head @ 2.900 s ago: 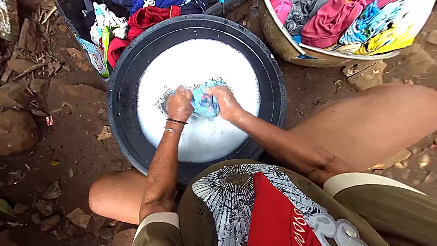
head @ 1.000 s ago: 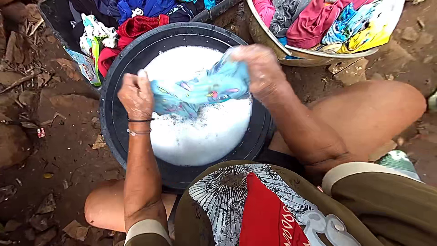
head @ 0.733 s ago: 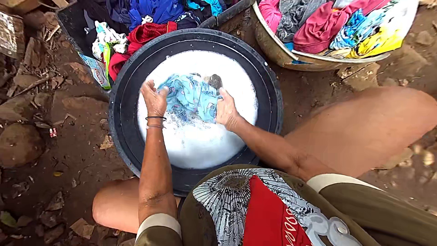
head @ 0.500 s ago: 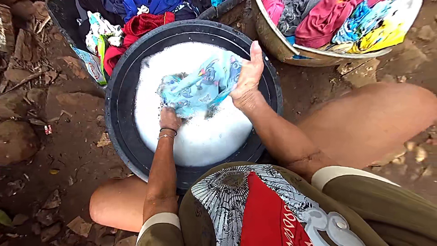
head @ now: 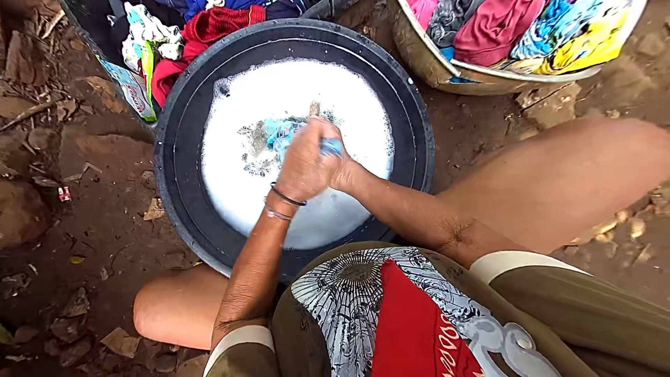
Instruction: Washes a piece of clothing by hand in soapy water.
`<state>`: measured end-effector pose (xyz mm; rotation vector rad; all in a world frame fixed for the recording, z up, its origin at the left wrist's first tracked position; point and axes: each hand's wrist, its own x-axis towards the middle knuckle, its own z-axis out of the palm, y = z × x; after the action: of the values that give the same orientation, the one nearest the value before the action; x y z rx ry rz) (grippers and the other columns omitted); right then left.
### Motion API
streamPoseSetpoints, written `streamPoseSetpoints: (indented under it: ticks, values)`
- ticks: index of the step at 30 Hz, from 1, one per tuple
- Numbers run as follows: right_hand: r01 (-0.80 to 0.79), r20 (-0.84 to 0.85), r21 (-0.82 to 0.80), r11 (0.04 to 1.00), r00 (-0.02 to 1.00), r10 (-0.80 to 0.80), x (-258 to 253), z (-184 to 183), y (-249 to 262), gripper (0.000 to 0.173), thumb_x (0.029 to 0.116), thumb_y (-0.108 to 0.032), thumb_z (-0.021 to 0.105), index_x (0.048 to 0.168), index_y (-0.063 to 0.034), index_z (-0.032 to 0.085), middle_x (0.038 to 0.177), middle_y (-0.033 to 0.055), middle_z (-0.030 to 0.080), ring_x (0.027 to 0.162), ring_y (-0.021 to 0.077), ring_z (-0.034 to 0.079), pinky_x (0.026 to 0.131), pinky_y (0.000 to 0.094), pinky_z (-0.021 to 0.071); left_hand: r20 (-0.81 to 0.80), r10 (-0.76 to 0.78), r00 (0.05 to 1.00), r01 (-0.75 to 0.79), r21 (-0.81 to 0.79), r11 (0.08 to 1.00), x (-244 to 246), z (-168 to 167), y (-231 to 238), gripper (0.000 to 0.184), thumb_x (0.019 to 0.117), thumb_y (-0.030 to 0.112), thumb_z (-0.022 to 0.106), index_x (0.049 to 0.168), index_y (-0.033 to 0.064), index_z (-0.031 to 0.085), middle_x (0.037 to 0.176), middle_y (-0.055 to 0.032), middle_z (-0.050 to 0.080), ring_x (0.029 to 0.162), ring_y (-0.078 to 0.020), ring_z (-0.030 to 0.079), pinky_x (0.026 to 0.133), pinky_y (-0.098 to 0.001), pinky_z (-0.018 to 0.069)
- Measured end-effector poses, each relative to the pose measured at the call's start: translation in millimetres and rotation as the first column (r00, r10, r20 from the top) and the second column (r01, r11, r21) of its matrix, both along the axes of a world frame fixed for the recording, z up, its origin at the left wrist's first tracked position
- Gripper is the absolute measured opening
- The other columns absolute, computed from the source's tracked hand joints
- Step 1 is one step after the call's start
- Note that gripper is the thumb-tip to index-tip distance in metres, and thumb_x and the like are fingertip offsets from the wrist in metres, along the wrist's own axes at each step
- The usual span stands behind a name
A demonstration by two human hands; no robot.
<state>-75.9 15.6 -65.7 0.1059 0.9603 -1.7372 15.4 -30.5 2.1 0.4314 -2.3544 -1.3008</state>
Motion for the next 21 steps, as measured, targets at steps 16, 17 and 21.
streamPoseSetpoints:
  ticks: [16,17,21]
  values:
    - [-0.001,-0.598,0.227,0.974,0.789,0.140,9,36,14,0.013,0.0956,-0.010,0.049,0.094,-0.0018,0.059,0.082,0.0030,0.060,0.077,0.0088,0.060,0.074,0.0300,0.0534,0.601,0.338,0.724,-0.290,-0.179,0.940,-1,-24,-18,0.040,0.1081,0.016,0.041,0.122,-0.0150,0.063,0.114,-0.0366,0.067,0.113,-0.0521,0.065,0.099,-0.0655,0.0472]
    - [-0.044,-0.636,0.221,0.974,0.751,0.178,3,39,12,0.015,0.0975,-0.010,0.050,0.097,0.0008,0.060,0.084,0.0041,0.061,0.079,0.0085,0.061,0.077,0.0293,0.0535,0.573,0.372,0.730,-0.329,-0.182,0.927,2,-24,-24,0.041,0.1082,0.018,0.040,0.118,-0.0145,0.064,0.110,-0.0360,0.068,0.109,-0.0520,0.066,0.096,-0.0659,0.0482]
    - [-0.146,-0.711,0.331,0.932,0.611,0.348,-47,71,12,0.025,0.1053,-0.018,0.046,0.100,0.0005,0.062,0.087,0.0040,0.063,0.080,0.0095,0.062,0.078,0.0328,0.0541,0.301,0.551,0.778,-0.546,-0.111,0.831,40,1,-58,0.038,0.1052,0.021,0.050,0.114,-0.0131,0.064,0.098,-0.0265,0.069,0.090,-0.0310,0.069,0.086,-0.0484,0.0536]
